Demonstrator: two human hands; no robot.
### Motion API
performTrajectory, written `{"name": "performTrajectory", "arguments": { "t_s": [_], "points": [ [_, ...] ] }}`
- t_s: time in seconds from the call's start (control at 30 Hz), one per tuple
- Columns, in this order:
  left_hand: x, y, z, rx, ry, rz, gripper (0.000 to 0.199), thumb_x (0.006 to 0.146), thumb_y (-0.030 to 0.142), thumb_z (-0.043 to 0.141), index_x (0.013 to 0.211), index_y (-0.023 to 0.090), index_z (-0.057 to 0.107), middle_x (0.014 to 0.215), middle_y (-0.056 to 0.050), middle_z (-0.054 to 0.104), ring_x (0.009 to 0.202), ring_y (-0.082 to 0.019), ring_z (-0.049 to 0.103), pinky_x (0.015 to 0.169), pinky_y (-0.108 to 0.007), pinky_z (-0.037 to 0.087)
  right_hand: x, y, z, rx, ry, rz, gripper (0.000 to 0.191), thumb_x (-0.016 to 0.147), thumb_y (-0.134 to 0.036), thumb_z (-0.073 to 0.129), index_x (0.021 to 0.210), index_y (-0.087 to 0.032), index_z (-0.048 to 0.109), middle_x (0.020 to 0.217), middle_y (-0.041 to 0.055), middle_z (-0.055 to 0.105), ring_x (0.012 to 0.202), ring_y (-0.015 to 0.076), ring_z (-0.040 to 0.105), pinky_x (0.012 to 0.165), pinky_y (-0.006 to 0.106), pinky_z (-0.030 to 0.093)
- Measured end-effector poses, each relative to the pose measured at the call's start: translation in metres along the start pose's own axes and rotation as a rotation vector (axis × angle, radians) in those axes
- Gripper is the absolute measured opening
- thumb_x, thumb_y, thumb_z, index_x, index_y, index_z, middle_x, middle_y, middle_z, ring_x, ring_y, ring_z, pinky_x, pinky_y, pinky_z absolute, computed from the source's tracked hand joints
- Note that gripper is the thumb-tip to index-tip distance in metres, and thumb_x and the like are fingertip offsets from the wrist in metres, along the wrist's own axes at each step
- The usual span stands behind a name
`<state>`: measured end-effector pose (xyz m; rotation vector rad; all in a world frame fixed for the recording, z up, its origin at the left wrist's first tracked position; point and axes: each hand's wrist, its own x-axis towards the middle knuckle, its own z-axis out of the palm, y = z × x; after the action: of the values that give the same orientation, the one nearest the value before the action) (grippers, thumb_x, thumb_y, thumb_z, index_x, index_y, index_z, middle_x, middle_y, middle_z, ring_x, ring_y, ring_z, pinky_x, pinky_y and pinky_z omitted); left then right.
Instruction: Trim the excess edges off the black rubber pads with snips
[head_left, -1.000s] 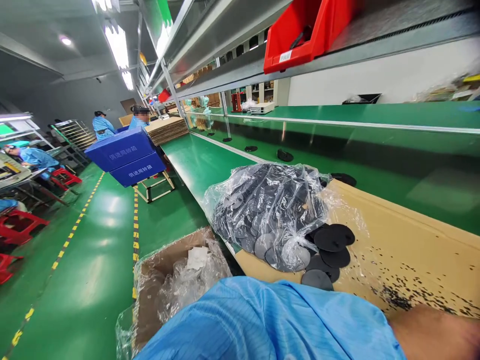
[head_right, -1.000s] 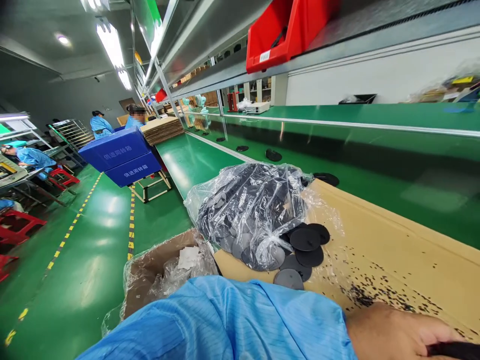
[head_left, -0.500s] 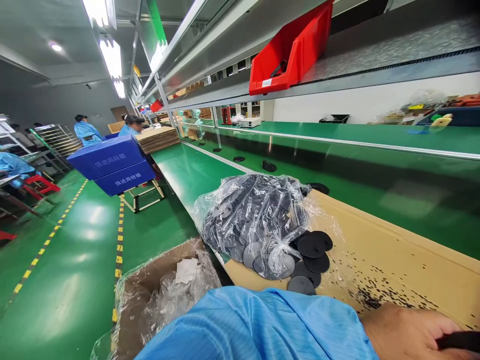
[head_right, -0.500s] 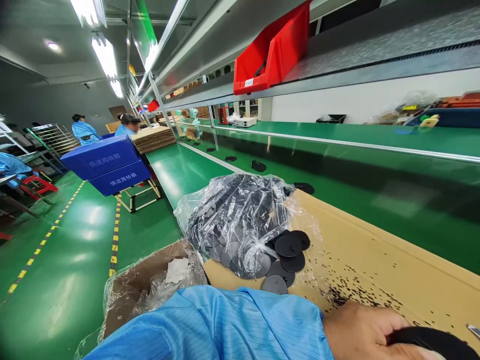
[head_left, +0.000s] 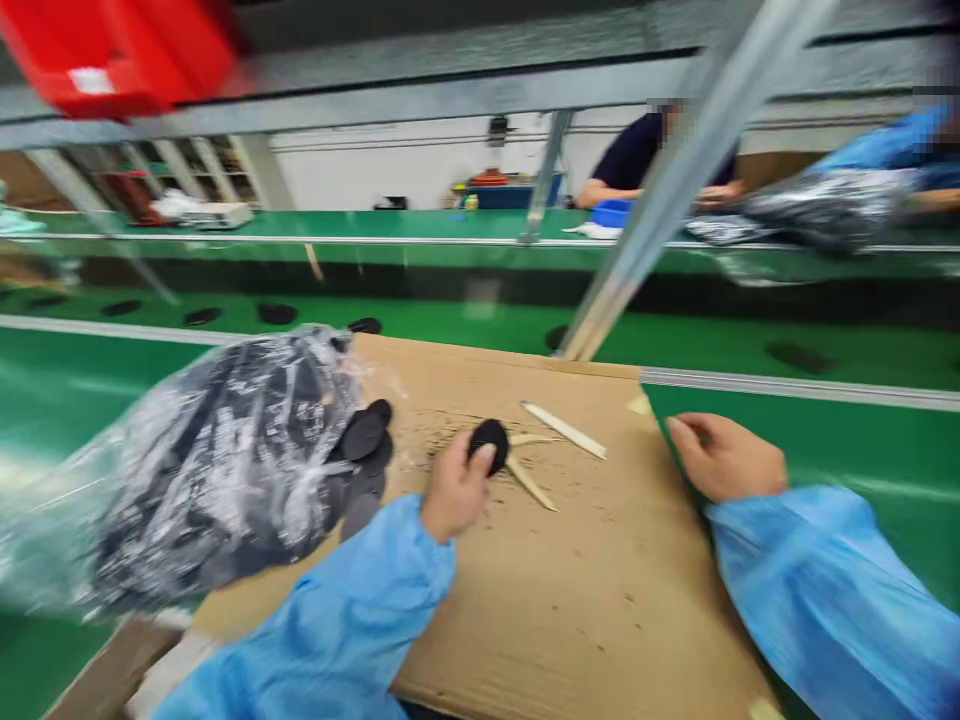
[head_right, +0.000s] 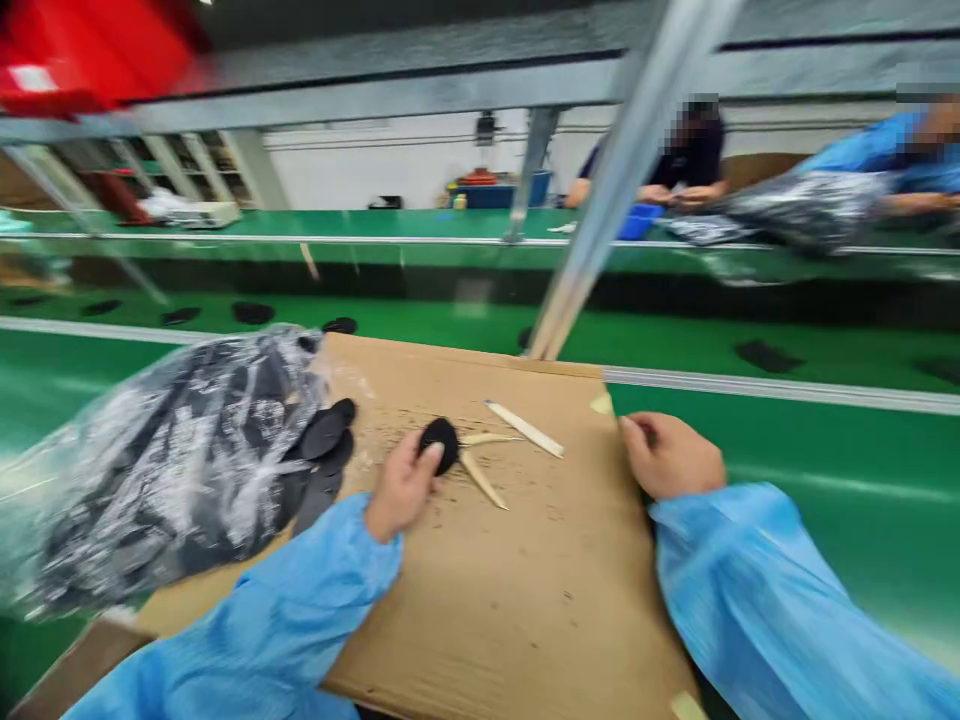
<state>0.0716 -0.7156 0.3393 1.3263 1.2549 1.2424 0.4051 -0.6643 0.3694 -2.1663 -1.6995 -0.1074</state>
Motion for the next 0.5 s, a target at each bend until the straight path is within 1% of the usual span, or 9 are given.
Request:
{"name": "performTrajectory", "arguments": {
  "t_s": [0.03,0.1,0.2,0.27,0.3,0.37,0.43,0.5],
  "points": [
    [0.001,-0.002,0.0,-0.015,-0.028,0.006,0.03,0.092,0.045,0.047,0.1,0.018,0.056,0.079,0.0,0.06,0.054,-0.009,0.054,0.053,-0.024,0.046,0.001,0.015,-0.009,-0.045,-0.01,0.045,0.02,0.093,-0.032,0.053,0.101,-0.021,0.068,0.102,0.0099,0.068,0.096,0.0246,0.063,0.079,0.038,0.049],
    [-0.001,-0.005,0.0,-0.033,-0.067,-0.011,0.033,0.091,0.048,0.048,0.102,0.017,0.053,0.077,0.001,0.057,0.052,-0.009,0.054,0.051,-0.023,0.045,0.011,0.036,-0.019,-0.106,-0.016,0.136,0.023,0.092,-0.031,0.053,0.104,-0.018,0.068,0.102,0.0104,0.068,0.095,0.0247,0.062,0.077,0.035,0.047],
    [-0.007,-0.004,0.001,-0.005,-0.04,-0.012,0.034,0.09,0.048,0.051,0.101,0.017,0.052,0.075,0.003,0.055,0.053,-0.009,0.055,0.052,-0.022,0.047,0.034,0.056,-0.019,-0.135,-0.011,0.214,0.027,0.09,-0.03,0.056,0.108,-0.014,0.067,0.103,0.0106,0.068,0.096,0.0243,0.061,0.077,0.033,0.045],
    [-0.011,-0.002,0.001,0.037,-0.021,0.005,0.032,0.089,0.048,0.051,0.098,0.017,0.052,0.074,0.002,0.056,0.055,-0.009,0.056,0.054,-0.023,0.048,0.047,0.064,-0.016,-0.131,-0.012,0.263,0.029,0.088,-0.03,0.057,0.11,-0.014,0.066,0.102,0.0111,0.067,0.095,0.0239,0.06,0.076,0.032,0.043],
    [-0.012,-0.001,0.001,0.058,-0.015,0.014,0.031,0.089,0.047,0.051,0.098,0.017,0.052,0.074,0.002,0.057,0.056,-0.01,0.057,0.055,-0.023,0.048,0.053,0.066,-0.013,-0.119,-0.011,0.279,0.03,0.088,-0.03,0.058,0.112,-0.013,0.066,0.102,0.0115,0.067,0.095,0.0235,0.059,0.076,0.032,0.042],
    [-0.013,0.0,0.001,0.097,-0.012,0.022,0.031,0.09,0.046,0.051,0.099,0.016,0.053,0.071,0.002,0.058,0.056,-0.011,0.058,0.055,-0.024,0.048,0.066,0.061,-0.007,-0.073,-0.021,0.268,0.032,0.087,-0.03,0.058,0.113,-0.011,0.066,0.101,0.0121,0.068,0.095,0.022,0.059,0.076,0.031,0.04],
    [-0.014,0.0,0.001,0.124,-0.013,0.026,0.03,0.091,0.044,0.049,0.099,0.016,0.054,0.066,0.001,0.058,0.056,-0.013,0.058,0.055,-0.025,0.047,0.081,0.048,0.001,-0.02,-0.041,0.217,0.034,0.088,-0.033,0.057,0.112,-0.011,0.066,0.1,0.0121,0.068,0.093,0.0205,0.059,0.076,0.031,0.039],
    [-0.014,-0.001,0.002,0.148,-0.027,0.036,0.029,0.092,0.043,0.047,0.099,0.016,0.055,0.062,0.001,0.058,0.054,-0.014,0.057,0.053,-0.025,0.045,0.099,0.028,0.009,0.021,-0.057,0.162,0.035,0.089,-0.038,0.056,0.112,-0.013,0.066,0.099,0.0113,0.069,0.09,0.0185,0.059,0.075,0.03,0.039]
  ]
}}
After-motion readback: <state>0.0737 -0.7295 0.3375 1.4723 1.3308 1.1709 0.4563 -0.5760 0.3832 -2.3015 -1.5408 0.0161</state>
